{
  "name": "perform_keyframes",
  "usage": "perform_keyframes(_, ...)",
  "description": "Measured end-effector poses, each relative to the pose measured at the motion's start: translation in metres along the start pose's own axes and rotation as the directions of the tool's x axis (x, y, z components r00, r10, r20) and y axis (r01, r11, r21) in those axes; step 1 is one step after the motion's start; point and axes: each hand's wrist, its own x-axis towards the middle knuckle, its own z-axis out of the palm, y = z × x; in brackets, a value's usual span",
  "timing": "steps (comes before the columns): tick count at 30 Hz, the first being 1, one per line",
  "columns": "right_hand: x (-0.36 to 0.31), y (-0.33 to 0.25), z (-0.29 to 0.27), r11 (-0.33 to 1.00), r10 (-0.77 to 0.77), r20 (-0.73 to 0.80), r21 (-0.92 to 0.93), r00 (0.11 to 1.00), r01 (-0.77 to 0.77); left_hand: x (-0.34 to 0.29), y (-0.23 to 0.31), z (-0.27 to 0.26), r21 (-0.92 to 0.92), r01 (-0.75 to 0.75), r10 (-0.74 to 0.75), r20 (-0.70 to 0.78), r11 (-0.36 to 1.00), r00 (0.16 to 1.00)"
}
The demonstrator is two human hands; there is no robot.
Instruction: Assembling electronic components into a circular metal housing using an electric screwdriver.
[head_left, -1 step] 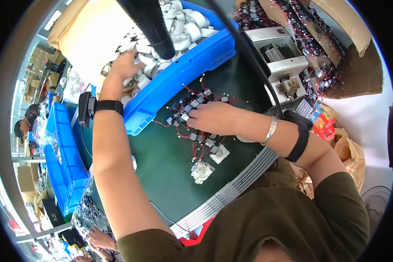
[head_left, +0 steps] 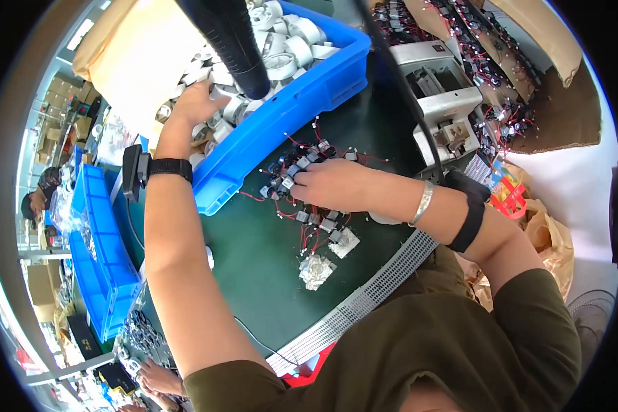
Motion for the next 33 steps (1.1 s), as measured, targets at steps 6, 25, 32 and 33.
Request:
perform_keyframes(6,-0.013,-0.003,-0.043,0.99,0.098,-0.062,0.105,0.993,-0.091,0.021,-0.01,0.027,-0.109,0.002,-0.011,-0.084,0.994,0.996)
perform_keyframes(25,-0.069,-0.01,-0.058,0.846,0.415,-0.461,0.512,0.784,-0.147,0.02,-0.003,0.033,-0.177,0.228,-0.234,-0.012,0.957,0.972)
perform_keyframes(32,-0.075,-0.009,-0.041,0.824,0.41,-0.47,0.559,0.782,-0.096,0.013,-0.002,0.023,-0.386,0.15,-0.099,0.15,0.91,0.984)
perform_keyframes(33,-0.076,-0.008,-0.041,0.82,0.415,-0.484,0.565,0.77,-0.087,0.014,-0.003,0.019,-0.384,0.152,-0.1,0.151,0.911,0.983)
